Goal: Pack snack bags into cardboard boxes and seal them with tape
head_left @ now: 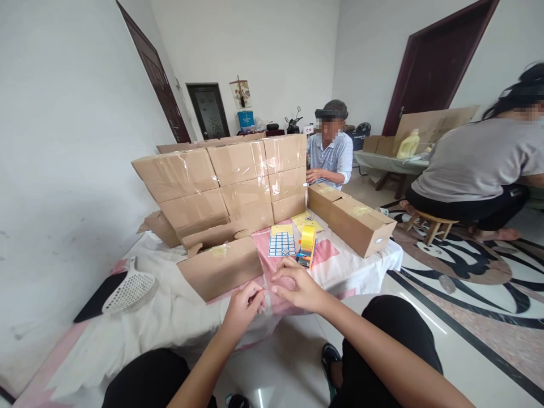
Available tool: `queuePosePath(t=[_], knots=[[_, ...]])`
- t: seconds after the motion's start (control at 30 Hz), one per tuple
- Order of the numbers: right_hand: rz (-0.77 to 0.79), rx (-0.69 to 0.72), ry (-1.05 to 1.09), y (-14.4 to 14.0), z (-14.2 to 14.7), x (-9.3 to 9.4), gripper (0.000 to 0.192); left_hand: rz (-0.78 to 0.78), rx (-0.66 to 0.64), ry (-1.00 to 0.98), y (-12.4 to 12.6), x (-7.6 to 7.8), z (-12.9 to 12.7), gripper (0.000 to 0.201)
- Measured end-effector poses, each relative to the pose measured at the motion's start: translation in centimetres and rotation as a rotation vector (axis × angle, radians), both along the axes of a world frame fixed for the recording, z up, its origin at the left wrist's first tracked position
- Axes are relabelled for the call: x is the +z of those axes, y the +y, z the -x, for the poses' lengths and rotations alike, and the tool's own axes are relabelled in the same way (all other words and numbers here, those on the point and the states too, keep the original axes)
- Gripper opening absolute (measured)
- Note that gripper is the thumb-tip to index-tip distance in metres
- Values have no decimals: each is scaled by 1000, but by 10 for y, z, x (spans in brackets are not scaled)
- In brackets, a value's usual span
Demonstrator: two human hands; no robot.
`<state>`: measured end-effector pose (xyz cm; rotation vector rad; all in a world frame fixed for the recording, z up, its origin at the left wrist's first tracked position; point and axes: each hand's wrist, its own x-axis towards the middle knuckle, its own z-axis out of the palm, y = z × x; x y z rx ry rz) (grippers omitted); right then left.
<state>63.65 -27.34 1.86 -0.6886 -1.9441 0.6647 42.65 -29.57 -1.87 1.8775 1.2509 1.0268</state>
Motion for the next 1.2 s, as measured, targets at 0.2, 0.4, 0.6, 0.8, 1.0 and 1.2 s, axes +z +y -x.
queuePosePath(t=[0.2, 0.4, 0.6, 0.8, 1.0, 1.2], knots=[[-186, -56, -115, -6, -4, 5, 11, 6, -15, -25, 0, 5, -5, 32], [-423, -109, -276, -20, -4, 11, 17, 159, 60, 111, 8, 2, 0, 31], [-335, -147, -47, -28, -19, 32, 12, -261, 588, 399, 24, 47, 50, 29], [-276, -98, -185, -13, -16, 29, 11, -304, 675, 737, 80, 90, 103, 81], [-231, -7, -334, -7, 2, 37, 17, -249, 575, 759, 90, 76, 115, 54], [-186, 74, -250, 27, 40, 72, 27, -238, 421, 789, 72, 64, 110, 45]])
